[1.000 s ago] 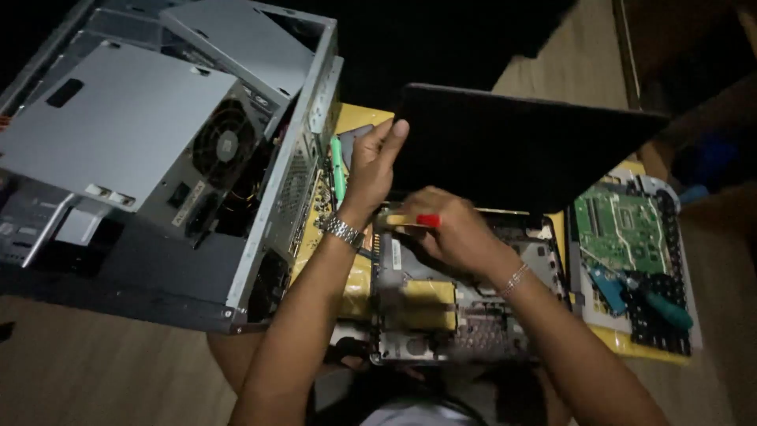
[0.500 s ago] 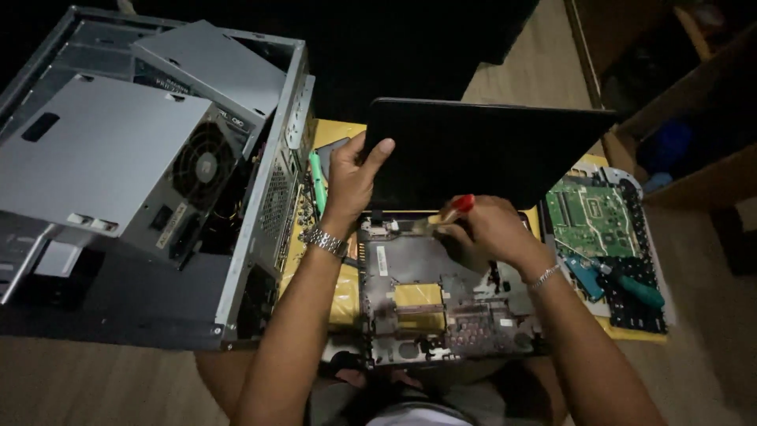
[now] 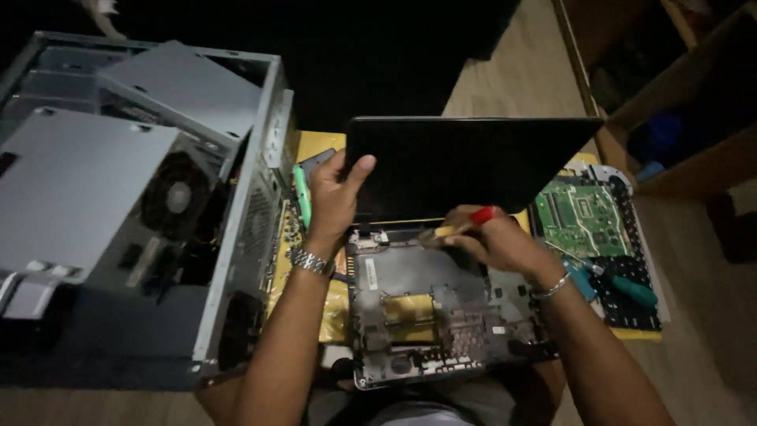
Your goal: Disassembling a laptop, cleaning the internal chassis with a brush, and re-installing the motherboard.
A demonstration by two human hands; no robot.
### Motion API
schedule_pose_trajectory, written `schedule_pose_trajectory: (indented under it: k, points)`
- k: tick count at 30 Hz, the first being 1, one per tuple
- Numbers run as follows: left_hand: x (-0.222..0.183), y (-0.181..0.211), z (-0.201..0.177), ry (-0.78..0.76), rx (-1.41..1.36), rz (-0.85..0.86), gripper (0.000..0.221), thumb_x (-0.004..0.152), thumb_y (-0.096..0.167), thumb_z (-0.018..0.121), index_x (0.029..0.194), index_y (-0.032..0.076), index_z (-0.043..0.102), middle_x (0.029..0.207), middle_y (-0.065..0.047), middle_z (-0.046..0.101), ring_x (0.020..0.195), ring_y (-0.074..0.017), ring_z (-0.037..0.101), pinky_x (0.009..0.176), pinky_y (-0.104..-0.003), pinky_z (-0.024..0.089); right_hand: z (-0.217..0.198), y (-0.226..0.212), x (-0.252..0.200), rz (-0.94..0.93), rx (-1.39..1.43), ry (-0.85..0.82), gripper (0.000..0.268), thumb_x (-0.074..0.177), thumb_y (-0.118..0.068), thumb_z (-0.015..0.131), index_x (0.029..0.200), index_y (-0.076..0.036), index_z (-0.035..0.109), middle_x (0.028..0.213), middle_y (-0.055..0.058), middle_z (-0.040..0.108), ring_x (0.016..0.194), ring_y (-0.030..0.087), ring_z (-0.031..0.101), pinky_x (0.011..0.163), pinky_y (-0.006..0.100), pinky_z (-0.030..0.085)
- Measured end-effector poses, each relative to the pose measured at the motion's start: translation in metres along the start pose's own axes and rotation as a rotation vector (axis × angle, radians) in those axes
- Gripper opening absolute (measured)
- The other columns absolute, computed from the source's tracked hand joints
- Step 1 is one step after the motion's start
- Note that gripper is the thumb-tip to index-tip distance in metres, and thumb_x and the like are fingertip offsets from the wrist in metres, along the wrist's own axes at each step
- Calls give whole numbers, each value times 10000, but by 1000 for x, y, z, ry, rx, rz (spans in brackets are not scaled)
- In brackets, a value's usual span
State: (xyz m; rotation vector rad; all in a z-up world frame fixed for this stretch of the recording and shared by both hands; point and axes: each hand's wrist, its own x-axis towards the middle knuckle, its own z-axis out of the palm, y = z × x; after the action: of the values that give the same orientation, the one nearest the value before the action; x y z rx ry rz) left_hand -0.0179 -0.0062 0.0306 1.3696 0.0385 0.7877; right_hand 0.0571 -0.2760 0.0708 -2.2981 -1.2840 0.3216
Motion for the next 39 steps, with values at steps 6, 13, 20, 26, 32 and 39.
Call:
schedule_pose_trajectory:
  k: [6, 13, 20, 26, 32, 39]
  points:
    - [-3, 17, 9, 13, -6, -21, 156, 975, 213, 760, 1075, 95, 780, 864, 47, 708, 835, -44, 559, 824, -303, 568, -38, 27, -35, 238, -310, -19, 228, 891, -262, 719, 883, -55, 813, 842, 199, 787, 881, 439, 725, 847, 498, 567]
    - [-3, 12, 10, 57, -48, -62, 113, 968, 185, 761, 1019, 85, 763, 802, 23, 686, 740, -47, 569, 687, -277, 563, -10, 52, -41, -8, 111, 116, 134, 900, -99, 718, 981, 0, 756, 987, 178, 769, 1015, 402, 734, 937, 476, 563]
    - [-2, 20, 11, 19, -45, -21, 84, 959, 168, 764, 963, 84, 765, 767, 17, 657, 715, -55, 562, 650, -277, 562, -15, 78, -88, 127, -283, 212, 206, 841, -111, 709, 1015, -5, 737, 1072, 176, 738, 1062, 387, 703, 963, 458, 556]
    - [-3, 18, 11, 21, -48, -10, 81, 960, 144, 770, 958, 63, 772, 766, 3, 672, 726, -58, 549, 663, -279, 553, -12, 82, -100, 55, -83, 278, 84, 837, -19, 673, 881, 24, 730, 984, 190, 757, 979, 418, 719, 922, 500, 550]
    - [-6, 26, 13, 43, -19, -30, 139, 853, 92, 857, 957, 61, 772, 780, 5, 683, 734, -69, 561, 665, -296, 554, 1, 90, -113, 102, -74, 339, 112, 880, -110, 740, 866, 0, 749, 930, 171, 768, 935, 392, 732, 913, 465, 563]
    - [-9, 22, 10, 32, 82, -35, 199, 830, 57, 899, 949, 62, 740, 793, -8, 681, 748, -73, 573, 690, -296, 549, 26, 119, -146, 162, 150, 325, 98, 800, -63, 781, 855, 6, 737, 892, 192, 785, 885, 354, 761, 841, 452, 576]
